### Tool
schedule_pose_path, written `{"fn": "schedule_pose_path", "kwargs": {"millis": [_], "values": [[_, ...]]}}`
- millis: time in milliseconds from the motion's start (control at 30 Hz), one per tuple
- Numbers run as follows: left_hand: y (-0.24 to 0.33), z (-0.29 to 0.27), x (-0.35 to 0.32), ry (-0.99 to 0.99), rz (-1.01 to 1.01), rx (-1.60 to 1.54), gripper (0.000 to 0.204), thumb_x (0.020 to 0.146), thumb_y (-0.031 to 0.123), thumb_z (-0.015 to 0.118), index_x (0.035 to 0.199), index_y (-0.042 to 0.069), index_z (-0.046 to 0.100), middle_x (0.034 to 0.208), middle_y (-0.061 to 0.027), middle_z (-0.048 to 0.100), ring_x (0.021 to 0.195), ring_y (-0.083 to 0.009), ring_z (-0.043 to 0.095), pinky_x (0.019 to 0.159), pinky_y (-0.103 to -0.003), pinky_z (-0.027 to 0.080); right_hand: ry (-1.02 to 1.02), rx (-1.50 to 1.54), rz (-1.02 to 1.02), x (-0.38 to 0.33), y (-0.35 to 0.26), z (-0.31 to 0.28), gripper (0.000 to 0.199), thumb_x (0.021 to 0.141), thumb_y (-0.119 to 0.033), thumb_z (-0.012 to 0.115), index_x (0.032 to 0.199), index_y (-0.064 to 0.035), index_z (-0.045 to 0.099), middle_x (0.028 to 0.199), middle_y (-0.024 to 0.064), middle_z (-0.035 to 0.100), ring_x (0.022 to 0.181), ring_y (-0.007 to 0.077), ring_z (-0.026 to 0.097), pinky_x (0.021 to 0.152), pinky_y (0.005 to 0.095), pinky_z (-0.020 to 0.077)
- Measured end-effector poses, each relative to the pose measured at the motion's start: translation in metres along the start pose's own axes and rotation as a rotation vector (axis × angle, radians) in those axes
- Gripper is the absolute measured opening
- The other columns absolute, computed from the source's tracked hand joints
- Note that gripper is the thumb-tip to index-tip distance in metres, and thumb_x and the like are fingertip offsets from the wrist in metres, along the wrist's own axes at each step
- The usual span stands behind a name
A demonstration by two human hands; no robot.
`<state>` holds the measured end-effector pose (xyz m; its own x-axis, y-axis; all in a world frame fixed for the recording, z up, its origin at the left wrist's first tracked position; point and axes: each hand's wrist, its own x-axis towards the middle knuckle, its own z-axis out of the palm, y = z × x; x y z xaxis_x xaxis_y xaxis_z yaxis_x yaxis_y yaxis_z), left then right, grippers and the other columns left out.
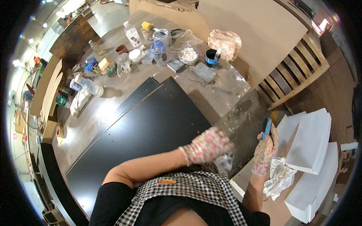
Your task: The person sands a large black rectangular wood panel using a sanding block and wipes it with a cloth. They repeatedly sand edges and surfaces, then wipe away dust, and briefly use a small metal tool to scrape a spot on the panel.
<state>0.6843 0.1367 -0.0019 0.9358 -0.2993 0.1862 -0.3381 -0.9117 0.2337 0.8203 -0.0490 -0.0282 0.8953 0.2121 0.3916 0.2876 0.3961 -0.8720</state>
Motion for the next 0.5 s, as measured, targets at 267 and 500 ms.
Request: {"fn": "schedule_pose_path", "kwargs": {"millis": [267,500], "values": [[-0.058,0.027,0.001,-0.119,-0.121,0.384,0.019,0.080,0.024,0.058,0.097,0.019,0.064,0.091,-0.0018,0.060,0.092,-0.0213,0.057,0.077,-0.036,0.043,0.046,-0.055,0.255,-0.027,0.006,0.009,0.038,0.090,-0.006,0.056,0.126,0.0038,0.056,0.125,0.0126,0.056,0.088,0.0153,0.055,0.073,0.0300,0.0479],[-0.034,0.041,0.025,-0.328,0.069,0.019,0.019,0.080,0.023,0.061,0.096,0.014,0.066,0.088,-0.0039,0.065,0.089,-0.0214,0.064,0.075,-0.038,0.048,0.063,0.037,0.244,-0.025,0.005,0.018,0.044,0.090,-0.012,0.057,0.131,0.0056,0.051,0.118,0.0116,0.058,0.087,0.0138,0.055,0.074,0.0290,0.0455]]}}
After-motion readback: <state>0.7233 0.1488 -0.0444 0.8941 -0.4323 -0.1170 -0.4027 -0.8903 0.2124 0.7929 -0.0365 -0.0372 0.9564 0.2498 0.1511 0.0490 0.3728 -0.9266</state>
